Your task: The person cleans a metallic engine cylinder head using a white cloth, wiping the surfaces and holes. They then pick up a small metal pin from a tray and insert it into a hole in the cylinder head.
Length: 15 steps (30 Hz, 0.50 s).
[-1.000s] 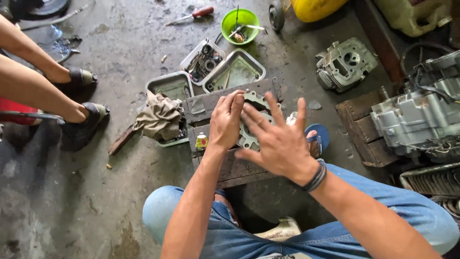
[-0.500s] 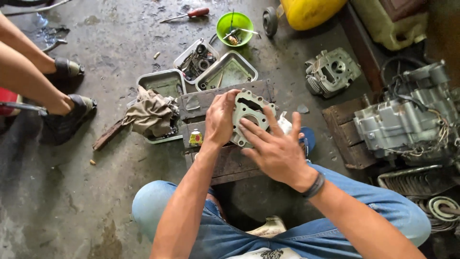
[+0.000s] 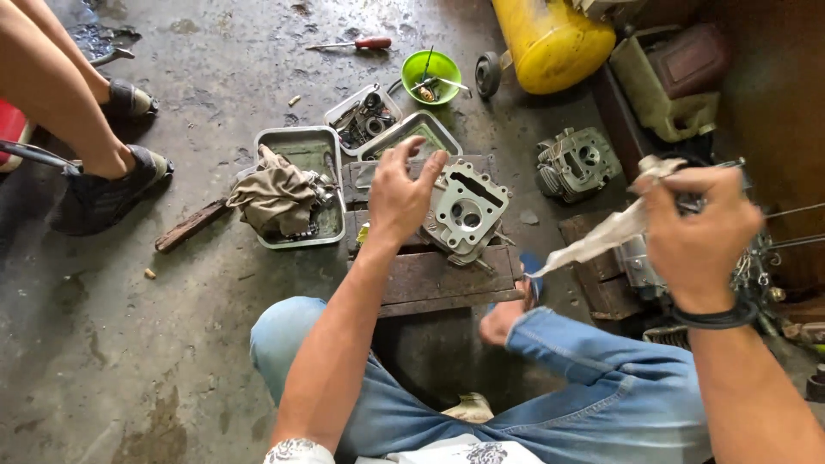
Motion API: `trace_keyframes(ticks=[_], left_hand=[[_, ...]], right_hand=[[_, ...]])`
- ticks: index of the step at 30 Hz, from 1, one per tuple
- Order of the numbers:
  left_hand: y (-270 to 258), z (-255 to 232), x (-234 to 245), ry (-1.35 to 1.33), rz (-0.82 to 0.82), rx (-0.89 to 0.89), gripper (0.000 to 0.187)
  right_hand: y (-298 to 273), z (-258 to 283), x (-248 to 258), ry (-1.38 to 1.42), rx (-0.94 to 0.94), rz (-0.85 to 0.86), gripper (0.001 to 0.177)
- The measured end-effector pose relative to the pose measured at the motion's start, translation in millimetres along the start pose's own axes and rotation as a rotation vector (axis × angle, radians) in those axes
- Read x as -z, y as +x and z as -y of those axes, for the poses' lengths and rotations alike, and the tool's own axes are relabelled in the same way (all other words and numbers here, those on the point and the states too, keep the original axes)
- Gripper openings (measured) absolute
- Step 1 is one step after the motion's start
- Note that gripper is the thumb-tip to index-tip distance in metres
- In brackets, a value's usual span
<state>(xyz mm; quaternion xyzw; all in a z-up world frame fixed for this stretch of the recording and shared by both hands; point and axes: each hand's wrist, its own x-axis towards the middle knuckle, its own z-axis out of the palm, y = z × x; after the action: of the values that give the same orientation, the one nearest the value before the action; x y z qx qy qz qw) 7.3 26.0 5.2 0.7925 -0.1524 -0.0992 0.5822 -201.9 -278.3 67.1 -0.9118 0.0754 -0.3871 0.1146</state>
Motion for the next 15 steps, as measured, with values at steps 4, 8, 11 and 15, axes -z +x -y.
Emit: trace_keyframes(ticks=[4,8,11,15], left_hand=[[-14,-8,15,0.090,-0.088,-0.042,0.063],[-50,-20,0,0.198,-0.034,-0.193,0.095],[-72,-8,-20,0.307,-0.071,-0.279,0.122],[-86,15,-41,0.405,-0.090,-0.238,0.136]], right_hand=[[37,12,-22,0.014,-0.022,-0.042,0.029],[33,23,-92,0.201,-0.256,0.085,0.020],[28,39,-125,0.305,-0.436,0.347,0.025],[29,50,-141,0.452,-0.498,0.897,0.045]])
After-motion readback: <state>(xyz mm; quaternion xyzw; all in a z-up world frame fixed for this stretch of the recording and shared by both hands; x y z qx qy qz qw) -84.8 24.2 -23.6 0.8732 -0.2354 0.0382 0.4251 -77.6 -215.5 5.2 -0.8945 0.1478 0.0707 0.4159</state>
